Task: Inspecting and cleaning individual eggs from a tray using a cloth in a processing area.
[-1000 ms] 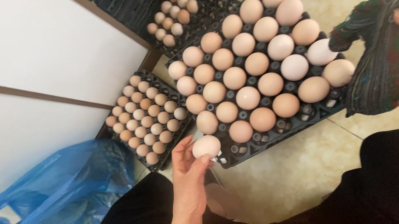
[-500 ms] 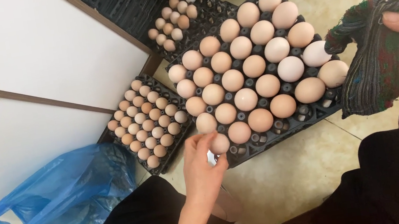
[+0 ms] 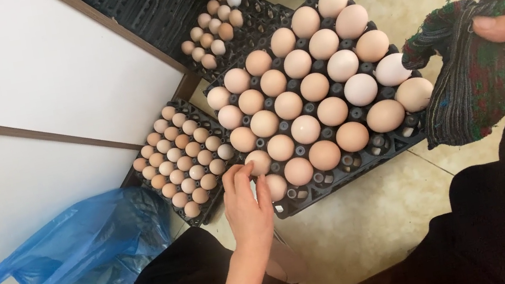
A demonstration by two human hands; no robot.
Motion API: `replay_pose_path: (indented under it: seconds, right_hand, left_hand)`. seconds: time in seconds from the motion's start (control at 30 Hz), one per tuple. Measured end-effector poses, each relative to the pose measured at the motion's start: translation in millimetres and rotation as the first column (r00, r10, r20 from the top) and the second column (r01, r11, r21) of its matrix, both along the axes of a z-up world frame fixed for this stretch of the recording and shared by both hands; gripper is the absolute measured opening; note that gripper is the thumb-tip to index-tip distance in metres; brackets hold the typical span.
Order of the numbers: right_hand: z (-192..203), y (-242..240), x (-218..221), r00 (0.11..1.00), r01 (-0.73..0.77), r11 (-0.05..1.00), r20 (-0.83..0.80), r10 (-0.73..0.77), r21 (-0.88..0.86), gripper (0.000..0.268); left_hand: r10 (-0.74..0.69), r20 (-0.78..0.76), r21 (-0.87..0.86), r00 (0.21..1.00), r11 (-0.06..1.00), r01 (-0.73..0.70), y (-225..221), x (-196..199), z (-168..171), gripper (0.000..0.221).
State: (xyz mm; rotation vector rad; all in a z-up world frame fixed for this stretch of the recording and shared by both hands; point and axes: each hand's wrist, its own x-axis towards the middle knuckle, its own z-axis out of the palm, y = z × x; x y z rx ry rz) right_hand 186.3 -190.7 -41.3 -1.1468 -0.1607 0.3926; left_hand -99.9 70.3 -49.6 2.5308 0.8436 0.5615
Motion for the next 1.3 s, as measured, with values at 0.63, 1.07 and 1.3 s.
replay_pose_path:
  seconds: [0.63, 1.07, 1.3]
  right_hand:
    - [7.9, -0.6, -3.2, 0.999, -0.002, 1.0, -0.043, 0.003, 0.023, 0.017]
    - [4.6, -11.5, 5.7, 1.0, -0.022, 0.997, -0.003, 0.022, 0.068, 0.021]
    - [1.2, -13.9, 8.1, 1.0, -0.012, 0.999, 0.004, 0.012, 0.038, 0.022]
  left_hand:
    - [-0.111, -0.006, 0.146, 0.994, 0.983, 0.11, -1.8, 3.6, 4.4, 0.036]
    - [-0.25, -0.207, 0.312, 0.946, 0.9, 0.306, -20.7, 24.2, 13.2, 0.061]
    - [-0.101, 0.13, -0.617, 0.986, 0.771, 0.16, -8.4, 7.6, 37.1, 0.052]
